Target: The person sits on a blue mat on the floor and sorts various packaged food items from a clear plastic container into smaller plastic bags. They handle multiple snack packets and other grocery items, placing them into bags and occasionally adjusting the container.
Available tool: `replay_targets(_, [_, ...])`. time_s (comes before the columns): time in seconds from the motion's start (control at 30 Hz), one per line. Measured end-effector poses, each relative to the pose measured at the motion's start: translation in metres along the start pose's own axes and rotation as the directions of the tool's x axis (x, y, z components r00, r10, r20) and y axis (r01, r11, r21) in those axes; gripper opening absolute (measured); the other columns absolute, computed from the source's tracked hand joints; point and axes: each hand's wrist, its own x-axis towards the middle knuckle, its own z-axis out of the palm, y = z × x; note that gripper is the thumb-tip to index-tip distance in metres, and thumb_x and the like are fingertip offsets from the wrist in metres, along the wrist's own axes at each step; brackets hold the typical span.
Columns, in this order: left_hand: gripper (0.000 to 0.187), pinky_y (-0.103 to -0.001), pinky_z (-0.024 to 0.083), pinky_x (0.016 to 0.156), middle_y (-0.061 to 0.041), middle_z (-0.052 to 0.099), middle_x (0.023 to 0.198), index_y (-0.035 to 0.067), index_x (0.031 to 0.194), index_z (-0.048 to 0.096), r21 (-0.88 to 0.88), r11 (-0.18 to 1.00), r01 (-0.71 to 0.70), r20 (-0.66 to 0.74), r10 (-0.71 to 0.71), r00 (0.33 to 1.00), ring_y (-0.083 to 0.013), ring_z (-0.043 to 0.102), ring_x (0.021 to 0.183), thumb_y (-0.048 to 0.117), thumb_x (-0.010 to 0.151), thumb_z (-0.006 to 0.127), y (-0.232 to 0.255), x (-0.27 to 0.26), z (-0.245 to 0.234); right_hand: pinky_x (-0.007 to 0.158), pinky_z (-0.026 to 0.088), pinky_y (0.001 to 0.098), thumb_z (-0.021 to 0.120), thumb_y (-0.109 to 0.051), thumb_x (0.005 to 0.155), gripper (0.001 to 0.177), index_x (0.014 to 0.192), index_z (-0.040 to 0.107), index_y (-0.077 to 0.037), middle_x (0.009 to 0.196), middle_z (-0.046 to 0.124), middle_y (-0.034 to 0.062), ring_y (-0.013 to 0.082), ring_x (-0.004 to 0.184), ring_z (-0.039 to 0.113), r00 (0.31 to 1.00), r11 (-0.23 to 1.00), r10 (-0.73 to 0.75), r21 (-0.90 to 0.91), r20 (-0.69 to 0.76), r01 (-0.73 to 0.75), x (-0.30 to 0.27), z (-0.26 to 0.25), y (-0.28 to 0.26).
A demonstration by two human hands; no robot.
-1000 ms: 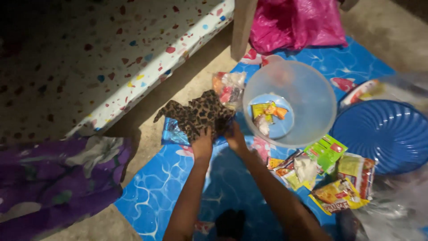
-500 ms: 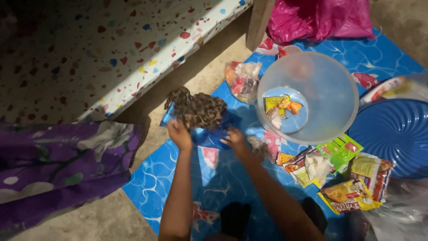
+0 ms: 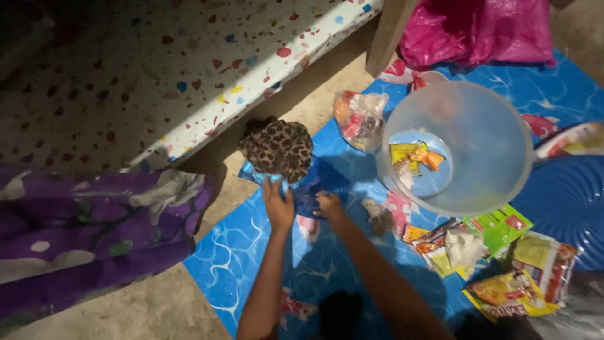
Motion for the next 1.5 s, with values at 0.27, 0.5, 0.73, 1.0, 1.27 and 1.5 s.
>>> replay_targets(0.27, [0.04,-0.048,0.048,0.099,-0.026,0.063,0.12,-0.001,0.121,0.061,-0.002,0.994,0.105,0.122,-0.104,0.987,-0.0453,0.059,0.114,0.01,0.085,0.076,-0.016,-0.02,0.018,0.076,0.06,0.0436,0.075,-0.017,0.076,0.04,0.115,0.072,-0.01,0.104,0.075,0.0097,0.0281,0.087,0.074,0.699,0.54,0.687,0.504,0.199,-0.674,0.003,0.051,0.019])
replay_targets(0.5, [0.007,-0.042,0.054,0.073,-0.019,0.071,0.084,0.001,0.092,0.069,-0.171,0.959,0.224,0.231,-0.182,0.956,-0.0336,0.07,0.077,0.008,0.093,0.069,-0.056,-0.022,0.053,0.072,0.052,0.0504,0.066,-0.012,0.075,0.014,0.087,0.07,-0.007,0.085,0.069,0.0159,0.0355,0.078,0.068,0.933,0.94,0.326,-0.052,-0.152,-0.337,0.048,-0.021,-0.072])
replay_targets(0.73, [0.013,-0.03,0.05,0.068,-0.002,0.067,0.084,-0.002,0.103,0.072,-0.517,0.759,0.395,0.427,-0.172,0.888,-0.0124,0.06,0.076,0.003,0.1,0.061,-0.094,-0.049,0.091,0.074,0.05,0.0525,0.062,-0.016,0.076,0.014,0.074,0.072,-0.008,0.078,0.07,0.0172,0.0378,0.075,0.068,0.972,0.731,0.231,-0.652,-0.04,-0.201,0.124,-0.131,-0.206])
replay_targets(1.0, [0.017,-0.027,0.052,0.062,-0.002,0.061,0.086,0.001,0.115,0.067,-0.571,0.509,0.643,0.582,-0.301,0.755,-0.0106,0.059,0.07,0.009,0.102,0.06,-0.09,-0.059,0.077,0.078,0.052,0.0462,0.057,-0.022,0.091,0.023,0.086,0.076,-0.01,0.09,0.073,0.0169,0.0359,0.083,0.069,0.842,0.777,0.538,-0.42,0.053,-0.47,0.074,-0.059,-0.115])
replay_targets(1.27, [0.029,-0.032,0.055,0.069,-0.007,0.071,0.082,0.003,0.102,0.068,-0.389,0.86,0.33,0.266,-0.238,0.934,-0.0178,0.068,0.073,0.021,0.083,0.081,0.003,-0.041,0.047,0.061,0.045,0.0308,0.067,-0.008,0.092,0.003,0.09,0.069,-0.006,0.079,0.064,0.0029,0.0152,0.07,0.057,0.645,0.538,0.754,0.676,-0.12,-0.504,-0.089,0.02,0.036])
replay_targets(1.5, [0.025,-0.038,0.051,0.067,-0.01,0.066,0.073,0.001,0.083,0.064,-0.345,0.908,0.239,0.084,-0.224,0.971,-0.0268,0.062,0.067,0.021,0.089,0.078,0.0,-0.037,0.041,0.072,0.05,0.0274,0.07,-0.01,0.09,0.004,0.093,0.07,-0.007,0.086,0.066,0.0009,0.0112,0.079,0.061,0.605,0.527,0.776,0.713,-0.18,-0.463,-0.117,-0.037,-0.02])
